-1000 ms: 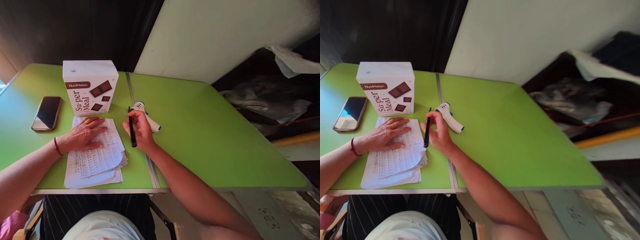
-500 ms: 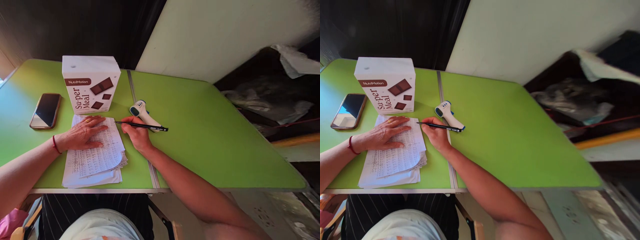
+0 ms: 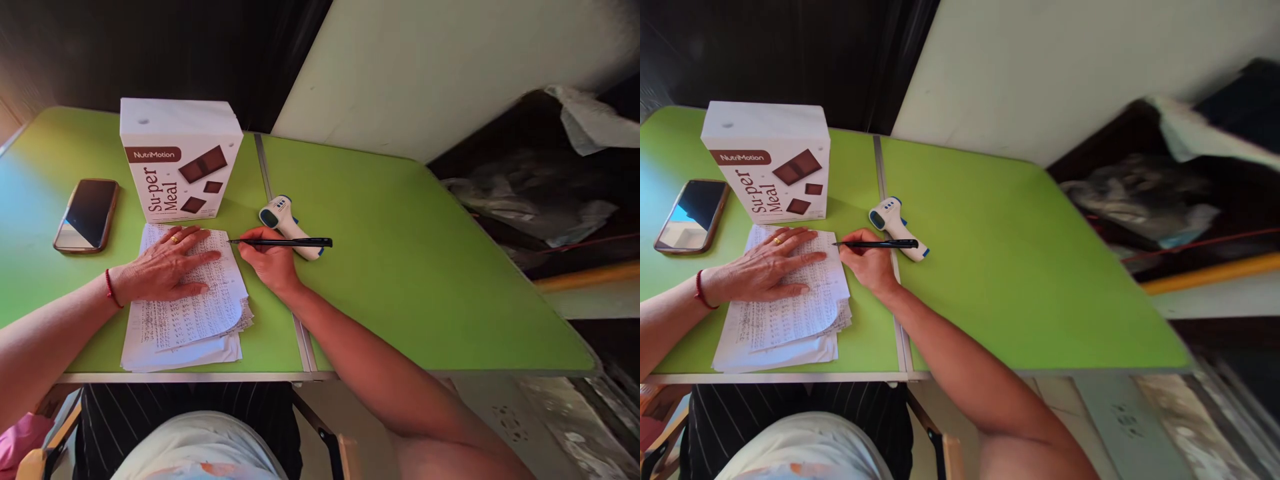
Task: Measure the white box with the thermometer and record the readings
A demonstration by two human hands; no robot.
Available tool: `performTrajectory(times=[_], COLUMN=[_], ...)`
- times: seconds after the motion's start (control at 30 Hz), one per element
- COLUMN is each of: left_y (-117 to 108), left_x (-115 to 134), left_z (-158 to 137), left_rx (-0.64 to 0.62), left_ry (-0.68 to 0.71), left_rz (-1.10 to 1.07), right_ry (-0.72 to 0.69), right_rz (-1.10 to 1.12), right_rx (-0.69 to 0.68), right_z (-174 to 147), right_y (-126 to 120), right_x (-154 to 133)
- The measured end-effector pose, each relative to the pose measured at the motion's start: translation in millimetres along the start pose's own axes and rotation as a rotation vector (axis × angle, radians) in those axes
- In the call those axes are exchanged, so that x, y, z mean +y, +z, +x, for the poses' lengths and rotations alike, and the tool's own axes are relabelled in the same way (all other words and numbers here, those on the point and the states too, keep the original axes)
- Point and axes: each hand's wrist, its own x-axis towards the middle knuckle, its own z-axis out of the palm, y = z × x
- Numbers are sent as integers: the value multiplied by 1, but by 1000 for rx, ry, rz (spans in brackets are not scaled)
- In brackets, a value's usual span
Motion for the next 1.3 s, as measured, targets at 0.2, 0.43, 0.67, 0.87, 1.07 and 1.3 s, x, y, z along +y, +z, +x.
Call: performTrajectory(times=[0.2,0.43,0.67,0.87,1.07,1.3], left_y=[4,5,2,2,4,2], left_x=[-3,-3,-2,-2,-3,-2], left_z=[-1,0,1,1,1,0], left_rx=[25,20,1,-4,13,8], left_ry=[1,-15,-8,-2,-6,-9], left_rz=[-31,-52,-35,-37,-45,-50], right_ry=[-111,-130,-129,-127,-127,-133], right_rz=[-91,-125,-100,-121,-118,-146], right_rx=[-28,-71,-86,-93,-96,-113], right_z=[-2,-2,-2,-2,-2,-1], right_y=[2,0,1,2,3,2], right_x=[0,1,-1,0,1,2])
